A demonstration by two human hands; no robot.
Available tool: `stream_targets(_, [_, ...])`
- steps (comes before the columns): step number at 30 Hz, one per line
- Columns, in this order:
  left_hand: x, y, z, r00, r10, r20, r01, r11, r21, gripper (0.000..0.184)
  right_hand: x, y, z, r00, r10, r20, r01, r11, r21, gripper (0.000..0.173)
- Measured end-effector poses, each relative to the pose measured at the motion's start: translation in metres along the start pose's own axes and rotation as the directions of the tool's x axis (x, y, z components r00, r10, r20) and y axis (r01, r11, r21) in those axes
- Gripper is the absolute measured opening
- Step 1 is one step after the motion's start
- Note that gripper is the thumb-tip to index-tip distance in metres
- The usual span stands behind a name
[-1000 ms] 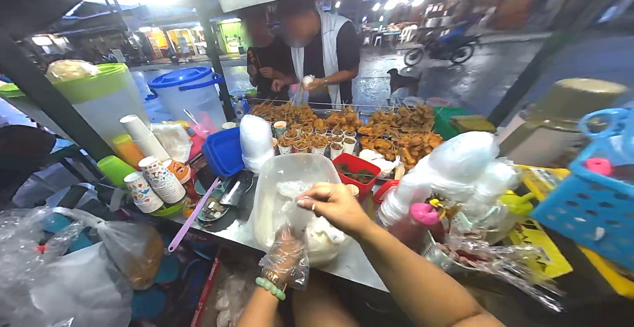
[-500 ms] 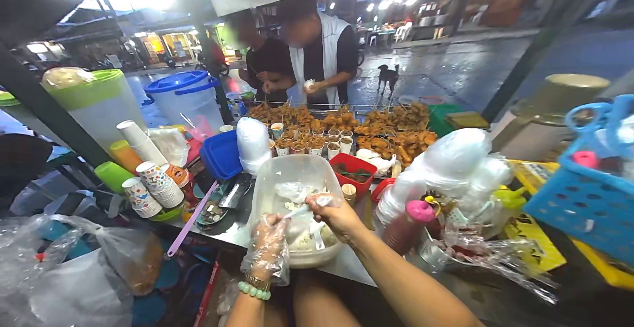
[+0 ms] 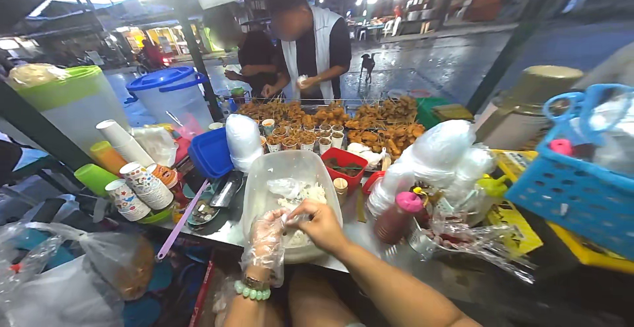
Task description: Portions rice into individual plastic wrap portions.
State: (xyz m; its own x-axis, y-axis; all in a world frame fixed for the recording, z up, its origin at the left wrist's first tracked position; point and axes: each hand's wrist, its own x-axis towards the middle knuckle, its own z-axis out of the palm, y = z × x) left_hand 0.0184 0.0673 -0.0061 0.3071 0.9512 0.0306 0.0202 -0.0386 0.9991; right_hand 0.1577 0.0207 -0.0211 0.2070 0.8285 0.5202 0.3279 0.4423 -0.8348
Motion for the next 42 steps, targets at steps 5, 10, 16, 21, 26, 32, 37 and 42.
stream_targets(5, [-0.001,-0.003,0.001,0.980,-0.150,-0.132,0.126,0.977,-0.171,0.077,-0.014,0.020,0.022,0.927,-0.374,0.015,0.356,0.869,-0.345,0.010])
stream_targets(10, [-0.020,0.013,0.010,0.981,0.130,-0.143,-0.146,0.983,-0.109,0.093,-0.008,0.018,0.011,0.992,-0.106,0.069,0.126,0.895,-0.428,0.059])
stream_targets(16, [-0.016,0.011,0.010,0.947,0.320,-0.033,-0.322,0.942,-0.095,0.045,0.006,0.008,-0.012,0.881,0.264,0.393,-0.169,0.951,-0.259,0.052])
stream_targets(21, [0.009,-0.006,-0.012,0.982,0.181,-0.050,-0.149,0.914,0.377,0.038,0.055,0.019,-0.072,0.834,0.511,0.206,-0.407,0.824,-0.394,0.044])
stream_targets(26, [0.042,-0.035,-0.032,0.998,0.000,-0.064,0.035,0.838,0.544,0.044,0.120,0.059,-0.150,0.678,0.660,-0.324,-0.702,0.712,-0.016,0.053])
stream_targets(32, [0.048,-0.031,-0.028,0.992,-0.116,-0.045,0.118,0.991,0.057,0.042,0.160,0.053,-0.195,0.570,0.572,-0.590,-0.557,0.797,0.235,0.060])
stream_targets(37, [0.052,-0.033,-0.024,0.992,-0.040,-0.120,0.026,0.993,-0.116,0.037,0.153,0.069,-0.120,0.817,0.538,-0.209,-0.576,0.784,-0.232,0.034])
stream_targets(42, [0.049,-0.038,-0.025,0.994,0.047,-0.100,-0.048,0.999,-0.001,0.041,0.145,0.099,-0.004,0.734,0.512,0.447,-0.112,0.740,-0.663,0.035])
